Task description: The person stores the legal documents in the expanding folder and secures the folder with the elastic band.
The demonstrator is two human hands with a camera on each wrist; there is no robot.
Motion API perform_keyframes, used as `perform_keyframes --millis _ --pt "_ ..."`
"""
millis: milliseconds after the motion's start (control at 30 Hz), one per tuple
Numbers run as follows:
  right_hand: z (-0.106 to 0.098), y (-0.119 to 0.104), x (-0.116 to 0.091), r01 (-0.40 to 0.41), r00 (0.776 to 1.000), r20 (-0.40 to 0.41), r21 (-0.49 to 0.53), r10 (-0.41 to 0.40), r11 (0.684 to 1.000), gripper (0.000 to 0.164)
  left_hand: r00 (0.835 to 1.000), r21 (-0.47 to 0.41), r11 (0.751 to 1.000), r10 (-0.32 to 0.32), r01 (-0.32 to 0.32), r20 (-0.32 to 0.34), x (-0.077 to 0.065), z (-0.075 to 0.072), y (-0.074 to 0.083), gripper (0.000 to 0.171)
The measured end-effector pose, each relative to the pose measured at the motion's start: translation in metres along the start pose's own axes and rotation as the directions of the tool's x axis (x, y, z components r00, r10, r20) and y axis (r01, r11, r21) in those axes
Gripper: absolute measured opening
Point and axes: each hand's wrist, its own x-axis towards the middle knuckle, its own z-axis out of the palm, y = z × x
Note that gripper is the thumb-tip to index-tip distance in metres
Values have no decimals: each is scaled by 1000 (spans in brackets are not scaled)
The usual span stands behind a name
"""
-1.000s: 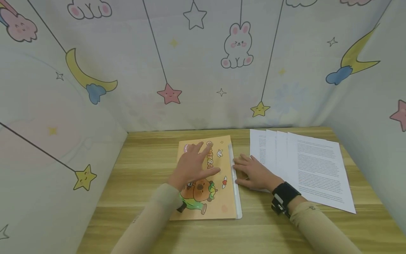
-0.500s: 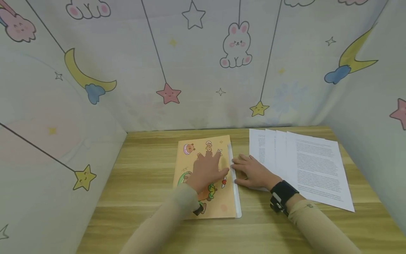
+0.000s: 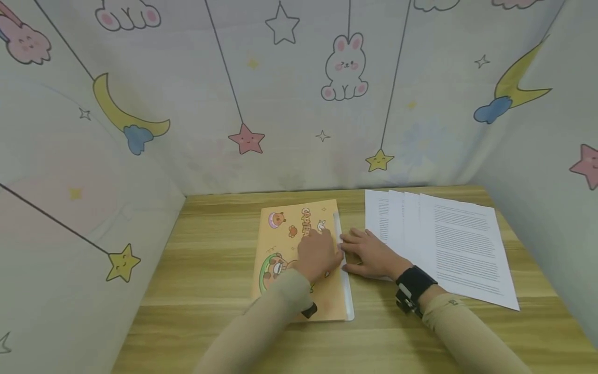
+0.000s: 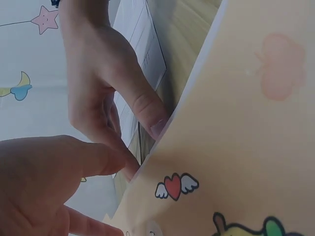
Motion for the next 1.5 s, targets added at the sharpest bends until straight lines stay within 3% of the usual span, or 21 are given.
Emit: perform_keyframes --millis 200,467,800,1133,1500 --pt "-2 -2 1 -1 1000 4 0 1 1000 62 998 129 991 -51 47 26 3 3 8 72" --pt "-5 -5 1 3 1000 12 -2 -3 1000 62 997 282 959 -57 38 60 7 6 13 69" --pt "-4 -6 1 7 1000 9 -17 -7 1000 60 994 259 964 -76 54 76 10 6 17 74" --pt "-1 -2 0 23 1000 -17 -30 -23 999 58 996 260 965 -45 24 75 11 4 21 57" --pt "-1 -1 -1 16 1000 -11 -6 -16 1000 57 997 232 971 -62 49 49 13 -3 27 51"
